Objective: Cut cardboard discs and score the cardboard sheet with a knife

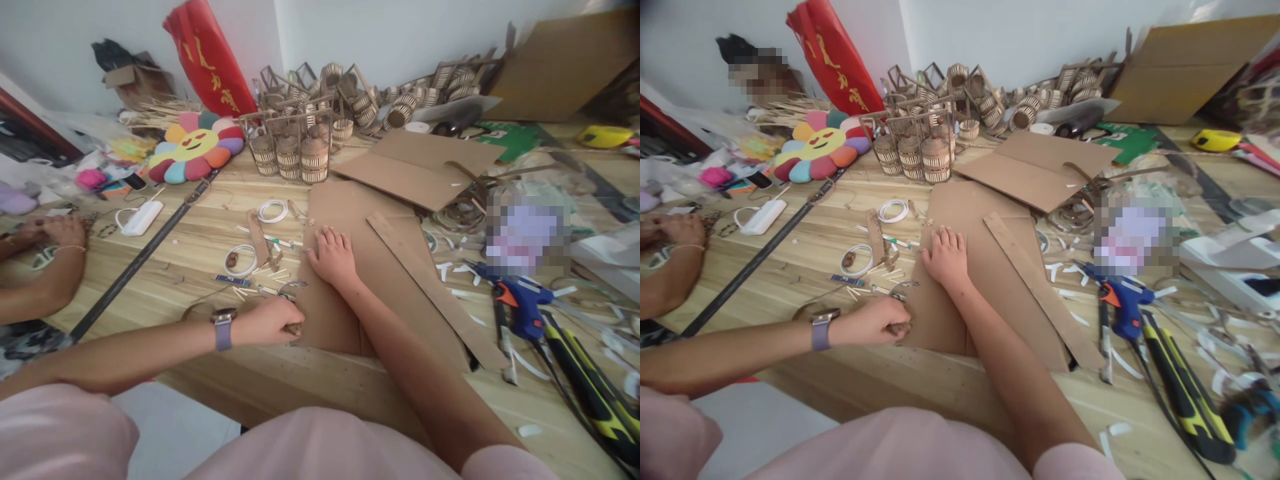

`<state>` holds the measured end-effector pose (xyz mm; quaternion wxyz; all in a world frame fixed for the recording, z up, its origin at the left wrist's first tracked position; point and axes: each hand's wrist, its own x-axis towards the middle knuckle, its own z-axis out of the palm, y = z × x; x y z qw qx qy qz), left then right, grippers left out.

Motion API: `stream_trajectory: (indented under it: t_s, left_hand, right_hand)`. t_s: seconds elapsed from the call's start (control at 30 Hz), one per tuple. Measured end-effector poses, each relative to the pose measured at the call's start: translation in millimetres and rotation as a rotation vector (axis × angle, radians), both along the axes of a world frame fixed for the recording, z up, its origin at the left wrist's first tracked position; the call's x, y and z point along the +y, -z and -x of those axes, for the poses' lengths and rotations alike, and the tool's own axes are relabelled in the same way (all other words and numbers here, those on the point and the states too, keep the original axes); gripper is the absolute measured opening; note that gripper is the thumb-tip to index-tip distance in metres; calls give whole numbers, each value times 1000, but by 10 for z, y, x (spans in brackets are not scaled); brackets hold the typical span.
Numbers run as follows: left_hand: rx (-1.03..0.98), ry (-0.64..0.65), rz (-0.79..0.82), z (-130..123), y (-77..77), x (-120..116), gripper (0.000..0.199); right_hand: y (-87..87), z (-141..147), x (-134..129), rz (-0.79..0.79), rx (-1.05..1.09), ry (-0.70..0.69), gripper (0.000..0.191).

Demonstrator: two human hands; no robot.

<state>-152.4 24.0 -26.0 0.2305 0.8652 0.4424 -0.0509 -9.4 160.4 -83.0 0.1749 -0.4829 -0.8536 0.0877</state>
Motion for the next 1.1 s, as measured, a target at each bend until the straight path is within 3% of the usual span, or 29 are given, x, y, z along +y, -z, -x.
stream_trajectory:
  t_s: [0.07, 0.2, 0.27, 0.3, 0.33, 0.4, 0.47, 0.57, 0.7, 0.8, 0.93, 1.1]
  left_hand:
    - [-9, 44, -84, -22, 13, -103, 26]
    - [-112, 282, -379, -144, -83, -327, 25]
    - [-225, 264, -442, -190, -181, -400, 29]
    - [-308, 187, -402, -192, -234, -411, 30]
    - [-388, 16, -317, -175, -285, -401, 32]
    - [-589, -476, -130, -76, -365, -324, 36]
    - [-776, -864, 32, 101, -401, -183, 36]
    - [-897, -1233, 23, 460, -382, 110, 26]
    - [-761, -1417, -57, 917, -312, 585, 13]
    - [-629, -1474, -78, 1106, -246, 927, 13]
    - [-517, -1473, -37, 1165, -130, 1246, 22]
    - [-546, -1475, -3, 1134, -99, 1367, 26]
  right_hand:
    - [2, 1, 2, -4, -3, 3, 55]
    - [1, 6, 8, -8, -11, 6, 55]
    - [3, 7, 13, -8, -13, 7, 55]
    - [4, 7, 16, -7, -14, 7, 54]
    - [6, 6, 18, -6, -15, 6, 54]
    - [7, 4, 22, -3, -18, 1, 54]
    - [4, 3, 24, -1, -22, -6, 54]
    - [-8, 5, 24, 2, -31, -8, 55]
    - [-26, 8, 25, 6, -41, -3, 54]
    - [-38, 6, 26, 14, -46, -5, 54]
    - [-56, -1, 28, 32, -45, -10, 54]
    - [-71, -2, 30, 62, -21, -16, 54]
